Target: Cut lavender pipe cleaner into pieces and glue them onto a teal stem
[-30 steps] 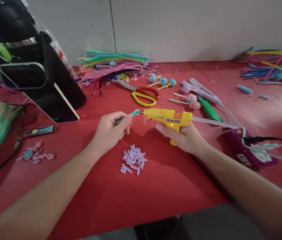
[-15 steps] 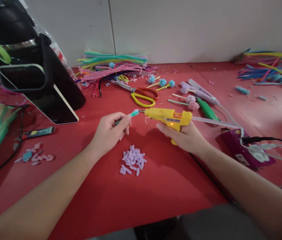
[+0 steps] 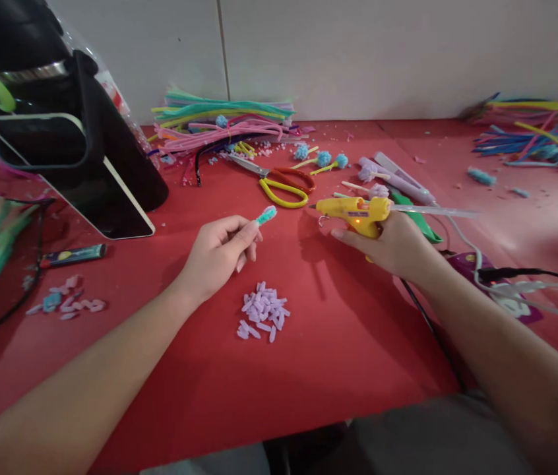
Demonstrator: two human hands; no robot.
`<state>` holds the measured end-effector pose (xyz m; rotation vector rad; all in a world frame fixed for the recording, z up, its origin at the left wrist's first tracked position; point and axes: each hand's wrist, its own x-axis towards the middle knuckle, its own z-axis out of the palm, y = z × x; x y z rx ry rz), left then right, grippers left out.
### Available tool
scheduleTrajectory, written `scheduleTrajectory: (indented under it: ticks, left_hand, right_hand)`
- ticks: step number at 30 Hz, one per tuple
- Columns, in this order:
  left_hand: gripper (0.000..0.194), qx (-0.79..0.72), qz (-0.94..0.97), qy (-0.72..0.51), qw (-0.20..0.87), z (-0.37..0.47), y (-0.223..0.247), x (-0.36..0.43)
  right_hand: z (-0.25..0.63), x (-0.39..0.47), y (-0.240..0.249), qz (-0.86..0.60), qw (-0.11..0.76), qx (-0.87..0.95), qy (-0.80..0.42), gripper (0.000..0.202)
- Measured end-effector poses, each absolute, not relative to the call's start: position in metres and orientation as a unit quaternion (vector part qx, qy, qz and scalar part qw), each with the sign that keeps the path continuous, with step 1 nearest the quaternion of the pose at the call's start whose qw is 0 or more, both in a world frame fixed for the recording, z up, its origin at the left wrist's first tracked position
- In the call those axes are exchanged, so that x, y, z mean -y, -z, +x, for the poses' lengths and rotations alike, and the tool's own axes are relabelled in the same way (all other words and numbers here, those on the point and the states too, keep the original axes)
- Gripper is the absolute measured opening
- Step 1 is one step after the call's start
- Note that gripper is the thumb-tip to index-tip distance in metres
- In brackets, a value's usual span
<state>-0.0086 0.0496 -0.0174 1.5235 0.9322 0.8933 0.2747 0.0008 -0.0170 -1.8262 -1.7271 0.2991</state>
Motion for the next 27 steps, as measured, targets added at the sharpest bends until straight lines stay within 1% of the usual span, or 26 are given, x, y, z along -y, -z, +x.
scheduleTrajectory:
  ticks: [3, 5, 8, 9, 10, 13, 15, 16, 18, 20, 24, 26, 27]
  left_hand:
    - [0.025, -0.393, 0.640, -0.377, 0.542, -0.008, 0.017, -0.049]
    - [0.025, -0.394, 0.640, -0.376, 0.543, -0.008, 0.017, -0.049]
    - [0.026, -0.396, 0.637, -0.377, 0.544, -0.007, 0.016, -0.048]
    - [0.026, -0.397, 0.637, -0.377, 0.543, -0.007, 0.016, -0.048]
    - [0.026, -0.397, 0.637, -0.377, 0.542, -0.007, 0.016, -0.048]
    - [0.026, -0.394, 0.641, -0.379, 0.539, -0.008, 0.017, -0.048]
    - [0.026, -0.393, 0.643, -0.379, 0.537, -0.008, 0.018, -0.048]
    - [0.026, -0.394, 0.644, -0.379, 0.536, -0.008, 0.018, -0.048]
    - [0.026, -0.396, 0.645, -0.378, 0.533, -0.008, 0.018, -0.048]
    - [0.027, -0.396, 0.645, -0.378, 0.534, -0.008, 0.018, -0.047]
    - [0.026, -0.392, 0.644, -0.376, 0.539, -0.008, 0.016, -0.046]
    - [0.026, -0.394, 0.644, -0.374, 0.539, -0.008, 0.016, -0.046]
    - [0.026, -0.396, 0.644, -0.374, 0.538, -0.008, 0.016, -0.046]
  right_hand:
    - [0.287, 0.009, 0.009, -0.699, 0.214, 0.681, -0.039, 0.044]
    - [0.298, 0.021, -0.001, -0.689, 0.161, 0.707, -0.019, 0.053]
    - [0.307, 0.042, -0.020, -0.682, 0.083, 0.725, -0.053, 0.062]
    - [0.304, 0.048, -0.025, -0.669, 0.067, 0.735, -0.083, 0.061]
    - [0.297, 0.053, -0.029, -0.641, 0.063, 0.756, -0.119, 0.054]
    - [0.254, 0.059, -0.033, -0.528, 0.099, 0.812, -0.227, 0.028]
    - [0.219, 0.056, -0.027, -0.477, 0.170, 0.825, -0.252, 0.010]
    - [0.203, 0.054, -0.023, -0.453, 0.198, 0.833, -0.249, 0.008]
    - [0.181, 0.048, -0.011, -0.404, 0.219, 0.854, -0.242, 0.015]
    - [0.172, 0.043, 0.000, -0.379, 0.208, 0.878, -0.206, 0.016]
    - [0.179, 0.036, 0.013, -0.420, 0.213, 0.868, -0.157, 0.028]
    - [0.185, 0.034, 0.014, -0.428, 0.238, 0.858, -0.156, 0.036]
    - [0.187, 0.034, 0.015, -0.422, 0.256, 0.855, -0.161, 0.036]
